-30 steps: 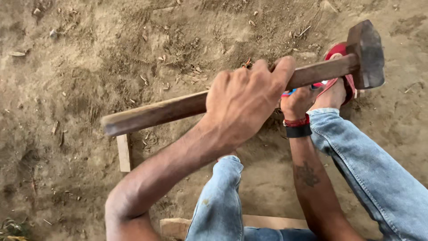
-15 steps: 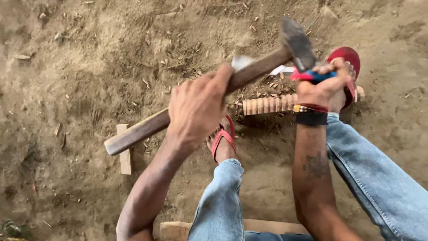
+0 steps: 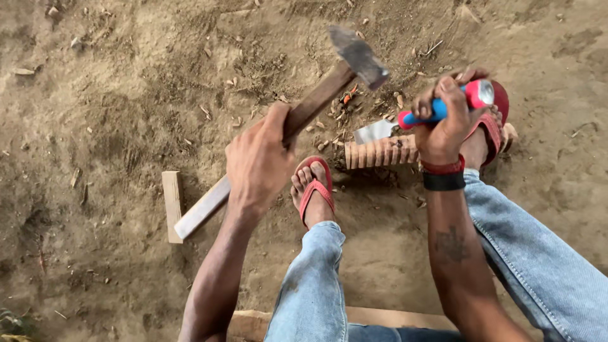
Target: The person carves a ribbed wooden piece using a chisel and hammer. They repeatedly strike the chisel to remove wood shavings and shape the object while seated on the ground.
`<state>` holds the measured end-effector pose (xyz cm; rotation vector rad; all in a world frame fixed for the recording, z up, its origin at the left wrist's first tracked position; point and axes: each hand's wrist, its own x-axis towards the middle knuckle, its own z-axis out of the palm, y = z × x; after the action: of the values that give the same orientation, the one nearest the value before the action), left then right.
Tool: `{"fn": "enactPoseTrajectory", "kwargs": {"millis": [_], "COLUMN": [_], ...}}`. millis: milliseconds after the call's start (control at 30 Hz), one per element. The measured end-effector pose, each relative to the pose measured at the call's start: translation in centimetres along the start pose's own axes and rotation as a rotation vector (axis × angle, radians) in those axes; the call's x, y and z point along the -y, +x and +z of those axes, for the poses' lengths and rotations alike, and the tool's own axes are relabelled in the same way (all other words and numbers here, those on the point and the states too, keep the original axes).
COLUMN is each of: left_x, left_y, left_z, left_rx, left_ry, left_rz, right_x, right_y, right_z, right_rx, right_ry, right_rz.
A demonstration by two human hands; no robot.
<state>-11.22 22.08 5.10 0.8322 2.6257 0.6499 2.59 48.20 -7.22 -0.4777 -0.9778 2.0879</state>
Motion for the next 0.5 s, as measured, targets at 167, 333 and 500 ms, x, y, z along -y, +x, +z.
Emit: {"fn": "enactPoseTrajectory", "kwargs": {"millis": [167,333,500], "left_x": [3.3,6.7,8.3], "left_y": [-1.6,-4.2,-6.6], "left_z": [1.0,1.7,2.2], "left_rx": [-0.060,-0.052,-0.090], "left_ry": [-0.035,-0.159,-0.117], "left_rz": [-0.144,-0.332,-0.412], "right_x": [-1.2,-3.0,-4.5], "right_y": [2.1,2.6,2.9], "right_z": [1.7,4.7,7.0], "right_rx": [0.264,0.488,0.654], "right_ry": [-0.180,-0.306,-0.277], "right_rz": [-0.161,-0.035,0.057]}}
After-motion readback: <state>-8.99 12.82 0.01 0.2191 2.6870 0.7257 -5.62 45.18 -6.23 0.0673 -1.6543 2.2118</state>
